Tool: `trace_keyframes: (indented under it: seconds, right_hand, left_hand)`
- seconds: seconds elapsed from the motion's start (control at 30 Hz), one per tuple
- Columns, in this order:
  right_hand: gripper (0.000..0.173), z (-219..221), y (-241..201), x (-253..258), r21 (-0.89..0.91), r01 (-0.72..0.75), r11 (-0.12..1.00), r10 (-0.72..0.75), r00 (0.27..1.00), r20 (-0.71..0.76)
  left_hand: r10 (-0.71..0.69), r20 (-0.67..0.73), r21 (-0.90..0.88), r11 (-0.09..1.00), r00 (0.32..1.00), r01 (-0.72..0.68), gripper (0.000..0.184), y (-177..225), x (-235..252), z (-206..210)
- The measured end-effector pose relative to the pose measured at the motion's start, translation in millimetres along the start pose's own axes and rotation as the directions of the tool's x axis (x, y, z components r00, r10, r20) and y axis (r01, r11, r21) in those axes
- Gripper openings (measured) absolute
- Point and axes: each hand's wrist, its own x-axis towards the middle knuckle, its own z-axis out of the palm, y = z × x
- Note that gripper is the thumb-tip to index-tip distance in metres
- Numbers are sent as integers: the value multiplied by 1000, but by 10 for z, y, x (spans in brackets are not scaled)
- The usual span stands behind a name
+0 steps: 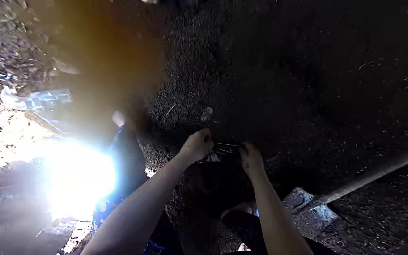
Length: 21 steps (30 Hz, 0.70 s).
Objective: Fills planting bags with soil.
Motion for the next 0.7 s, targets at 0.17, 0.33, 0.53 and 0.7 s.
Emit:
trace_keyframes:
  seconds: [0.17,0.33,0.53,0.7]
  right_hand:
    - [38,191,287,229,392,-28,920,5,998,58]
    - [89,1058,1121,-74,163,-690,705,461,620,635]
    - [46,2008,991,-361,763,-644,61,502,680,534]
    - [83,1782,880,-173,855,-449,260,369,864,342]
  left_hand:
    - [227,-72,477,863,971,-167,34,-22,-30,-34]
    - [120,-160,594,804,980,-1,54,-104,-132,-340]
    - [121,-385,389,920,915,42,65,48,-334,-667]
    - [113,-427,378,924,897,64,60,39,-347,-744]
